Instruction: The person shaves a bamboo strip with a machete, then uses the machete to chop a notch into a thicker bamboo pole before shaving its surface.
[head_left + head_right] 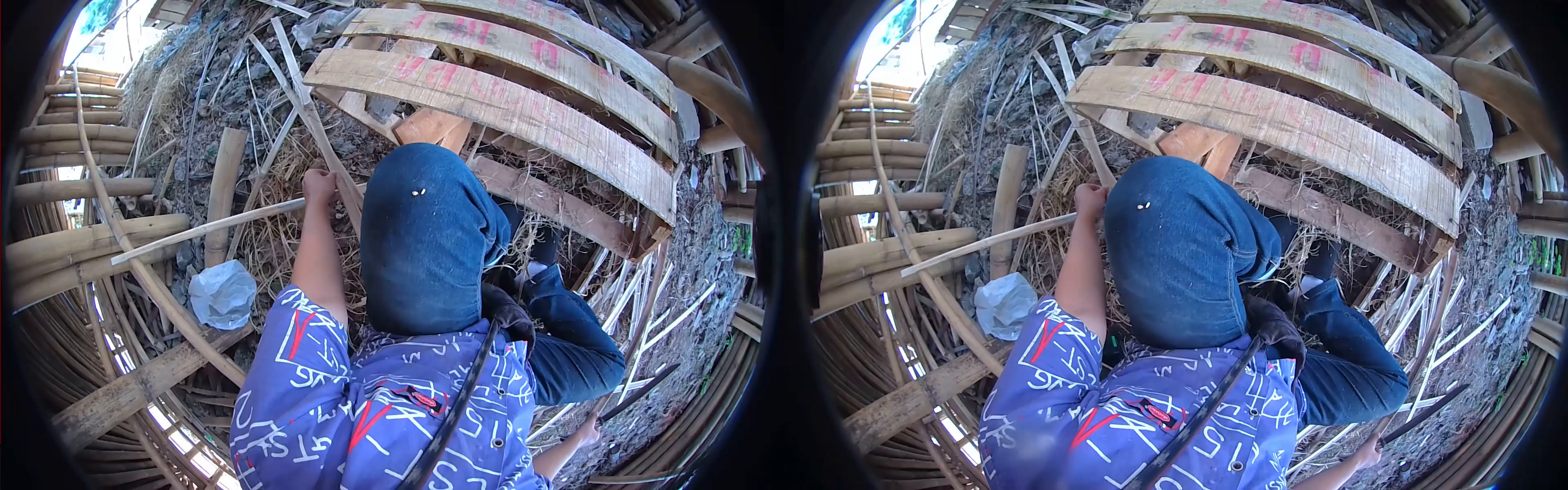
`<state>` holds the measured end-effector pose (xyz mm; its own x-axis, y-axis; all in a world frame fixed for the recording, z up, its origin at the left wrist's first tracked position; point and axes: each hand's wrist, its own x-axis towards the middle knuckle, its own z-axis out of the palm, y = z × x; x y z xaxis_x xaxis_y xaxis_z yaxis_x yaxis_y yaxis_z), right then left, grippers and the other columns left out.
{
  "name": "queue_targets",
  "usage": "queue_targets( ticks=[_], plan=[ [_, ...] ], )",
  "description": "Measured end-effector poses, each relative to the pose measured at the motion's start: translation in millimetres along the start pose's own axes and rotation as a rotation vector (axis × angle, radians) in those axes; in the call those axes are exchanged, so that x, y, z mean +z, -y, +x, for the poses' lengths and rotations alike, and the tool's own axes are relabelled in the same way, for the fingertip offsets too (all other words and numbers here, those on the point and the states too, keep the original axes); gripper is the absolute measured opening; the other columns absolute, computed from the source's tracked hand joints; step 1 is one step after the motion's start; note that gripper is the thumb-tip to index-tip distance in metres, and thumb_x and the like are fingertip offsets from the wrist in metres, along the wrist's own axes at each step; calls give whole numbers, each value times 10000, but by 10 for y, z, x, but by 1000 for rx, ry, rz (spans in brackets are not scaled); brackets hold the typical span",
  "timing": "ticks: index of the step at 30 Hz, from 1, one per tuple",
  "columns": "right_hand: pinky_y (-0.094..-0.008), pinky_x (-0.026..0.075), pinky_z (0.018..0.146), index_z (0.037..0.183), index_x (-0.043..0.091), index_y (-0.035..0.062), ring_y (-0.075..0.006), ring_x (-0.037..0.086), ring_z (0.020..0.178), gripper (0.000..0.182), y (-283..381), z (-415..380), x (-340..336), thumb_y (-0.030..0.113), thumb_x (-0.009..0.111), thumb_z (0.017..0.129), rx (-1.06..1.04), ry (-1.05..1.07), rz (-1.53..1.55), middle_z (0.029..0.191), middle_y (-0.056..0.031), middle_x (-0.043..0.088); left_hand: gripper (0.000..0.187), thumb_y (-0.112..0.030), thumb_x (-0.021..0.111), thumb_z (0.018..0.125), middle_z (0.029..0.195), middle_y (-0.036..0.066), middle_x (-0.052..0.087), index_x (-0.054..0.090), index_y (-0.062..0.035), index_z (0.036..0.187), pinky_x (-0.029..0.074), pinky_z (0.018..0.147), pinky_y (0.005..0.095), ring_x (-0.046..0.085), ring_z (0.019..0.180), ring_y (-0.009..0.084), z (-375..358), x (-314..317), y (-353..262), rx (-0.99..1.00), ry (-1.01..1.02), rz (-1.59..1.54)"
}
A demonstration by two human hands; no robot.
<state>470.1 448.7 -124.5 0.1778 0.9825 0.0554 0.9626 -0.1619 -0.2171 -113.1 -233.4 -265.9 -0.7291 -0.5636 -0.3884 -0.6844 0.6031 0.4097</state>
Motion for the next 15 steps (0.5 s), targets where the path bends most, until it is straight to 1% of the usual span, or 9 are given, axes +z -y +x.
queue_targets(
  ticks=[1,2,4,5,6,8,12,14,15],
  plan=[
    [-432,512,816,1004,625,-142,-374,639,904,719,199,-237,-68,504,744,711,68,17,-10,988,-265,659,272,-268,649,852,792,166,703,730,-12,896,540,678,348,701,731,212,161,65,178,-19,51,-40],
    [-432,512,816,1004,625,-142,-374,639,904,719,164,-246,-32,504,744,711,69,19,-12,988,-265,659,272,-268,649,852,792,166,703,730,-12,896,540,678,348,701,731,212,322,103,344,-19,51,-37],
    [-435,519,811,1010,603,-169,-378,637,892,780,46,-279,61,518,761,676,175,79,2,1017,-283,645,385,-311,542,914,695,155,668,670,52,901,535,587,357,679,663,254,535,143,568,-34,172,-556],
    [-438,521,803,1011,596,-176,-366,638,881,796,179,-472,-21,519,765,661,187,127,-9,1016,-285,643,444,-380,455,959,575,75,573,582,35,865,475,459,329,586,501,220,223,-101,300,-256,230,-860],
    [-433,521,806,1035,579,-187,-371,633,872,818,99,-440,43,506,778,646,209,99,-93,1023,-293,636,444,-380,455,959,575,75,573,582,35,865,475,459,329,586,501,220,100,-290,213,-256,229,-859],
    [-438,517,801,1042,576,-182,-370,629,860,813,-119,-407,184,495,785,645,214,89,-137,1011,-279,637,458,-470,464,955,519,1,450,516,-29,841,385,384,288,451,399,152,-33,-542,199,-195,250,-1041],
    [-433,524,803,1051,583,-161,-364,639,893,801,-667,-309,586,514,769,661,240,178,-97,1022,-281,638,515,-553,483,929,515,-13,422,526,-56,801,326,357,249,405,379,105,-136,-873,475,-158,306,-1148],
    [-429,529,804,1057,588,-146,-361,646,916,794,-822,-361,706,527,758,672,272,241,-70,1029,-282,639,472,-533,554,900,516,-27,408,526,-83,758,309,349,249,412,385,96,-311,-840,719,-59,136,-759],
    [-434,525,832,1065,588,-150,-379,640,926,821,-812,-516,726,535,769,651,320,302,176,1048,-288,634,427,-486,579,895,516,-26,408,555,-82,760,312,348,252,408,381,93,-436,-810,900,-9,105,-739]
  ],
)
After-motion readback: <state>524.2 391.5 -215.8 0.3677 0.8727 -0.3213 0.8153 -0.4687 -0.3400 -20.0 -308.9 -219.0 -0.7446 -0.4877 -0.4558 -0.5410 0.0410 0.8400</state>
